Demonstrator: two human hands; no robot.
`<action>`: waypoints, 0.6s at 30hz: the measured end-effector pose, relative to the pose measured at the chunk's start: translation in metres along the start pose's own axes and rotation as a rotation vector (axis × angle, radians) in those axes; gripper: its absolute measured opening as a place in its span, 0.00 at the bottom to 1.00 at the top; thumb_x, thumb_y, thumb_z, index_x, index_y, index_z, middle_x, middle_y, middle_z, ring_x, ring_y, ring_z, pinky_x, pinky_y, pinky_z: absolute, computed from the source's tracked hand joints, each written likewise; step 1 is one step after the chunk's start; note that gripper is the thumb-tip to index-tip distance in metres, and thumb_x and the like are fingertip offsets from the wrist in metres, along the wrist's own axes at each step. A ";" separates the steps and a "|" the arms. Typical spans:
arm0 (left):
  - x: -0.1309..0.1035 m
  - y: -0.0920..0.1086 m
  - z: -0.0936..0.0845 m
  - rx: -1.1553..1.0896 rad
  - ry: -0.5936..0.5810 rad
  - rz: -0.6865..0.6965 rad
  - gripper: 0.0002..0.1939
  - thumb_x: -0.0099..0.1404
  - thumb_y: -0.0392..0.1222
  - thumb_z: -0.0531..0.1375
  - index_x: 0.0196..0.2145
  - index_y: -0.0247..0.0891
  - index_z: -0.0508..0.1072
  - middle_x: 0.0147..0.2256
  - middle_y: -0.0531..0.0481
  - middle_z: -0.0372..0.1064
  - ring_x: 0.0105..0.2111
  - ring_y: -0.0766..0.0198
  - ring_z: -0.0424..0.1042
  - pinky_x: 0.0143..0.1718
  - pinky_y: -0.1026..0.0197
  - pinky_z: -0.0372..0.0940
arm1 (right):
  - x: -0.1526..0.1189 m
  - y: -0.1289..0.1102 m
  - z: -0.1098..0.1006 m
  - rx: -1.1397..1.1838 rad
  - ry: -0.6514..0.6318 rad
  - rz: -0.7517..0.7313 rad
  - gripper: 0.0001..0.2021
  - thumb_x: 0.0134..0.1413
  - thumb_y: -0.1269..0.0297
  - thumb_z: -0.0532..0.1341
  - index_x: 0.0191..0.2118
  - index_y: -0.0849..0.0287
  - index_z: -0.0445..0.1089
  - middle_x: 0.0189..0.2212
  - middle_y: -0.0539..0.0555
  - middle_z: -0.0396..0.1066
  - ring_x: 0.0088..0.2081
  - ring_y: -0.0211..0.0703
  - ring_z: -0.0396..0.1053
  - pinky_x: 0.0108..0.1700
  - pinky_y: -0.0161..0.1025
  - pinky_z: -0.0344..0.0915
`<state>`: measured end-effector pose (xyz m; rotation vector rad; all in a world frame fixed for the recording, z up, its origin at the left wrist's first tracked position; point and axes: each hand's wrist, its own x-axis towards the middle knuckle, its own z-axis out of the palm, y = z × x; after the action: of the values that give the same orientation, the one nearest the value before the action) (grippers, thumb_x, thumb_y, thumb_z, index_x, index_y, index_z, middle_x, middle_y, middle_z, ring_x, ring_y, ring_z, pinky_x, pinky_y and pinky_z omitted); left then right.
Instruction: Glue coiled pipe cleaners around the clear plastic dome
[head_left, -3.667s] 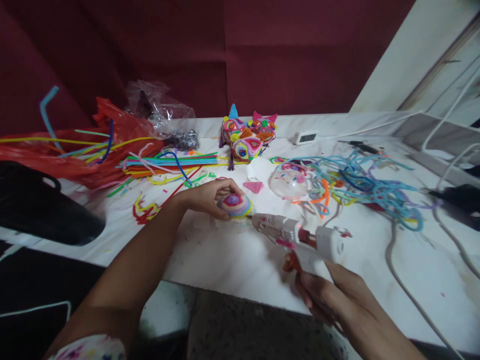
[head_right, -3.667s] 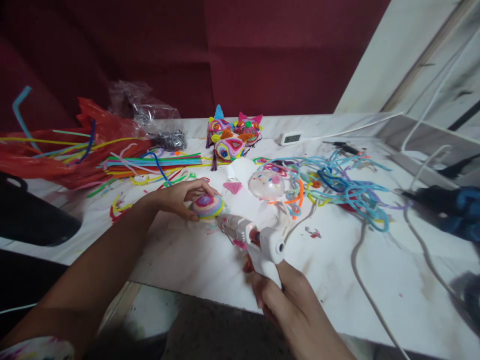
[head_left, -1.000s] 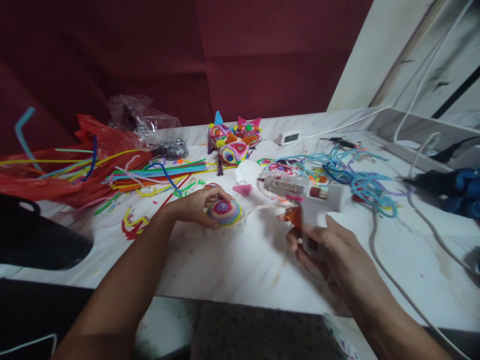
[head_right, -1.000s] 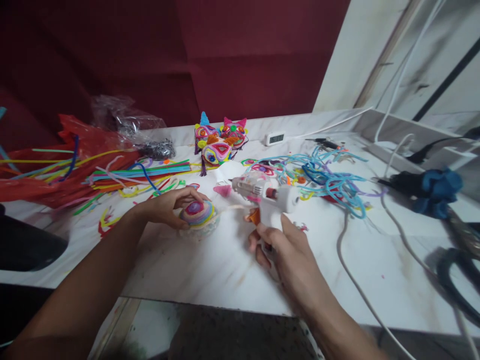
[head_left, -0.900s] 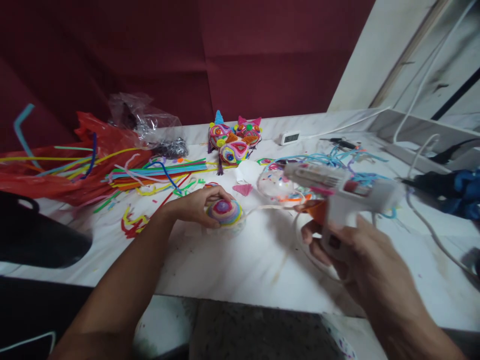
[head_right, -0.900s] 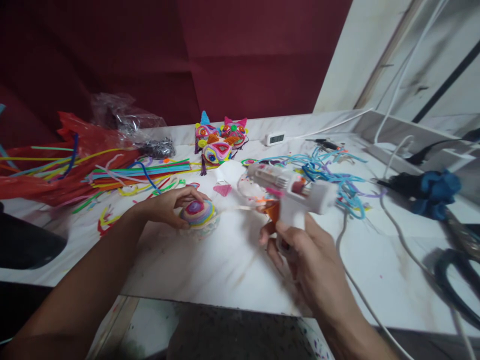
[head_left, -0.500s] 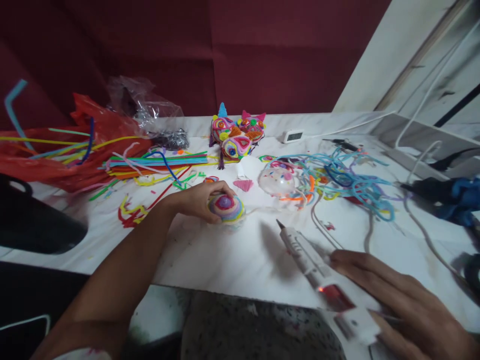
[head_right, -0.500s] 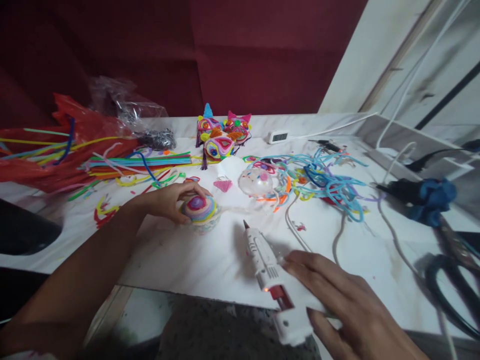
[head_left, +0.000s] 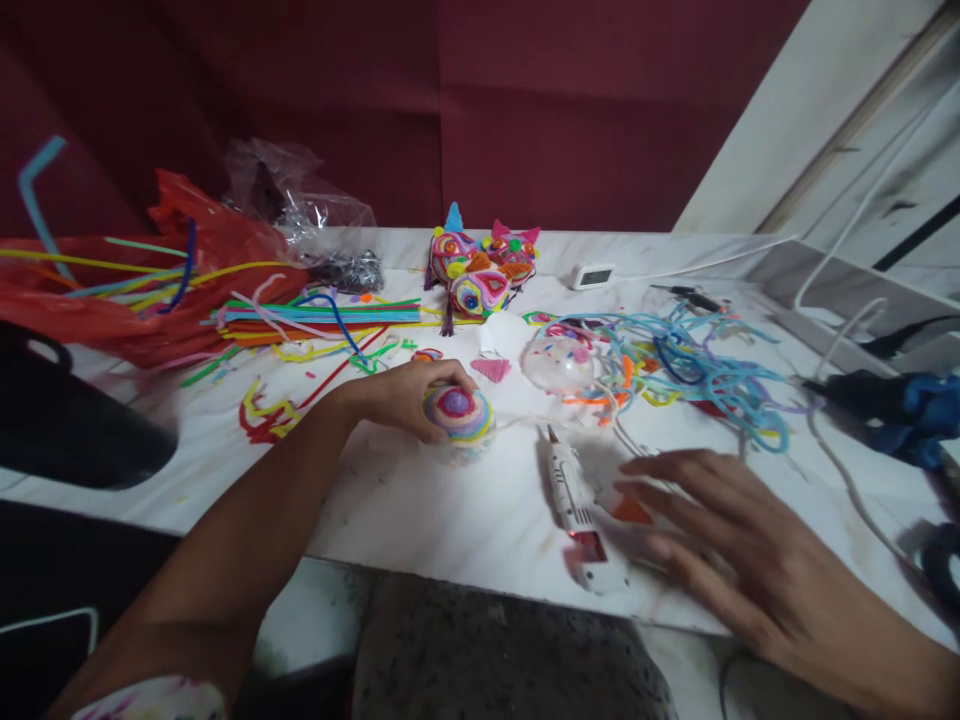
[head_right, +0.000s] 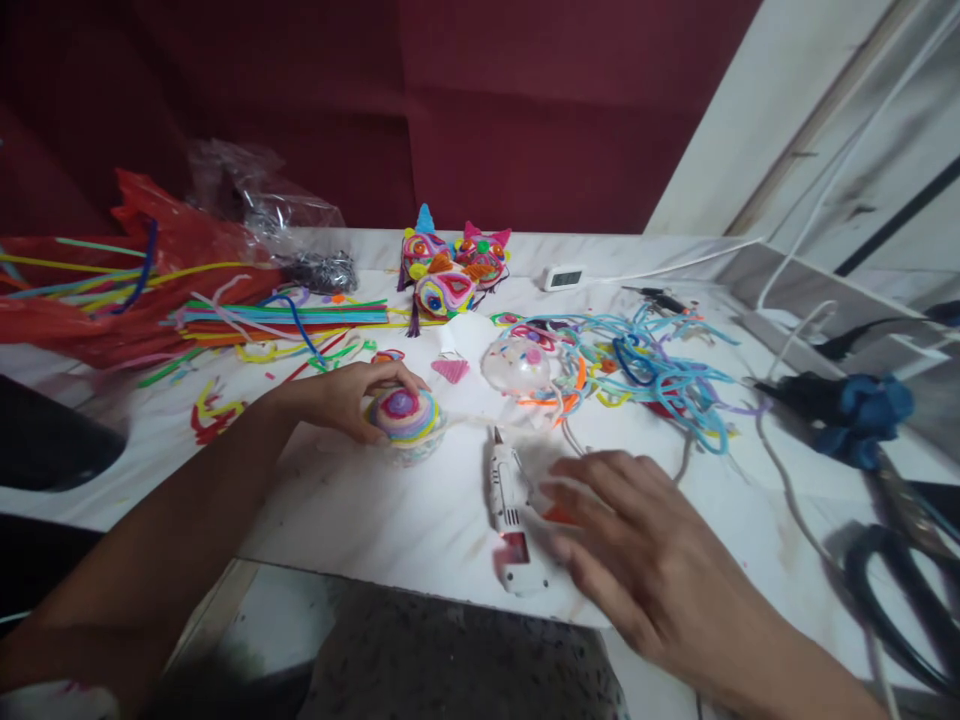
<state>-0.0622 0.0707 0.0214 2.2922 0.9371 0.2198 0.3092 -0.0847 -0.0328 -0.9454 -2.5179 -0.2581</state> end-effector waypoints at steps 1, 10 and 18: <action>0.000 0.000 0.000 0.008 -0.001 0.005 0.31 0.40 0.36 0.67 0.44 0.42 0.63 0.47 0.53 0.66 0.44 0.63 0.68 0.40 0.66 0.62 | 0.012 0.002 0.000 -0.009 0.035 0.018 0.18 0.86 0.60 0.59 0.69 0.50 0.81 0.61 0.63 0.88 0.59 0.64 0.86 0.60 0.60 0.83; 0.000 0.000 0.000 0.046 0.015 0.043 0.30 0.40 0.36 0.67 0.43 0.43 0.64 0.45 0.56 0.66 0.43 0.65 0.68 0.42 0.66 0.62 | 0.122 0.031 0.054 0.166 -0.128 0.066 0.18 0.78 0.74 0.61 0.54 0.54 0.90 0.43 0.60 0.91 0.40 0.53 0.87 0.48 0.47 0.77; 0.000 -0.002 -0.001 0.062 0.002 0.081 0.31 0.40 0.35 0.67 0.44 0.41 0.63 0.47 0.54 0.66 0.44 0.64 0.67 0.43 0.66 0.61 | 0.162 0.045 0.058 0.333 -0.414 0.354 0.19 0.63 0.79 0.63 0.43 0.56 0.93 0.32 0.53 0.90 0.32 0.48 0.86 0.38 0.39 0.75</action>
<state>-0.0631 0.0721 0.0207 2.3903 0.8639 0.2303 0.2110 0.0621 -0.0087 -1.3813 -2.5625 0.4970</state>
